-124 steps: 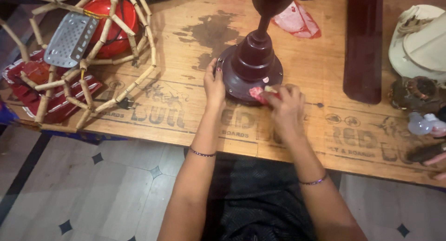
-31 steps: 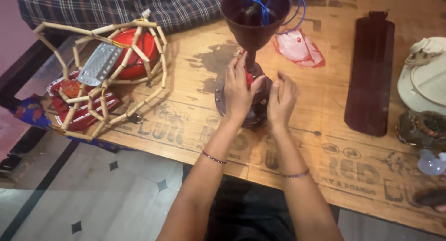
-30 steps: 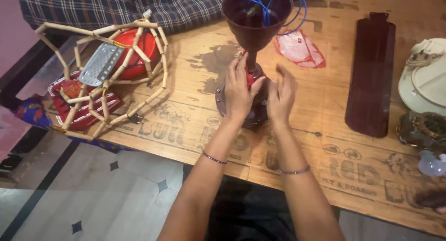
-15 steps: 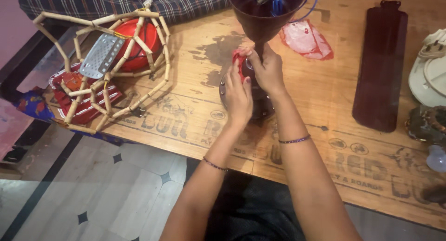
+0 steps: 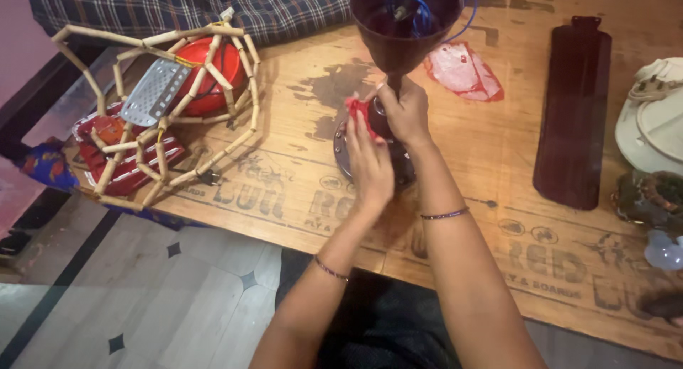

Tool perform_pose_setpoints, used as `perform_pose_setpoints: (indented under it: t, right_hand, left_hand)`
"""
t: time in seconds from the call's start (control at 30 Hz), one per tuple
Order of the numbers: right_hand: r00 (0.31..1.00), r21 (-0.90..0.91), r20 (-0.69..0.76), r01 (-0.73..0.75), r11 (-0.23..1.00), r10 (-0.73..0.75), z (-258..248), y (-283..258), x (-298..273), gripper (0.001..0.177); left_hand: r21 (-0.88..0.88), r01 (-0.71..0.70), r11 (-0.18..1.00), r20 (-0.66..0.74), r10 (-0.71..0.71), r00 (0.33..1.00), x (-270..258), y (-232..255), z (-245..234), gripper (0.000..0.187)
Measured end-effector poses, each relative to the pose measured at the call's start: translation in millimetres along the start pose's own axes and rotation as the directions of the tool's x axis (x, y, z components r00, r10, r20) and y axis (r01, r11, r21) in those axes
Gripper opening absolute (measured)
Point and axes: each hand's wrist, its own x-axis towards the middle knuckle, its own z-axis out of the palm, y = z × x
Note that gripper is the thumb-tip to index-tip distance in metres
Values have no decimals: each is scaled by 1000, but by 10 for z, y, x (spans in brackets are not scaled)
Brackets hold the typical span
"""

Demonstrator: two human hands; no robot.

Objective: The person cleans a ceiling fan motor and wire components using a red cloth by hand, wiping the surfaces and handling blue wires.

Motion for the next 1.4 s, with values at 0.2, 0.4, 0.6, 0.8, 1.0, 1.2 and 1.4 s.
perform_pose_setpoints:
  t: [0.2,0.4,0.6,0.8,1.0,1.2,1.4]
  right_hand:
    - [990,136,22,136,981,-141,-11,-40,-6,26]
    - [990,-65,-109,78,995,-85,68,-101,-49,25]
    - [991,-70,-113,59,996,-67,110,-134,-63,28]
    - [982,-242,-183,9,970,-55,146,-79,-87,33]
    - [986,-223,-158,24,975,-60,122,-36,-81,33]
    - [997,-191,-61,37,981,-50,10,-90,-126,39]
    - [993,-74,74,94,993,-89,-253,-93,-564,54]
  left_hand:
    - [-170,329,929,140,-308,941,770,-878,243,72]
    - [-283,492,823,289,-416,862,898,-846,260,84]
    - [-135,209,968,-29,-215,976,445,-217,78,58]
    - [55,32,998,-130,-25,991,-20,103,-22,45]
    - [207,-139,968,-92,161,983,-279,245,-237,50]
    - [48,-254,966,55,251,966,-431,278,-273,37]
    - [-407,196,892,161,-141,977,-367,189,-185,29]
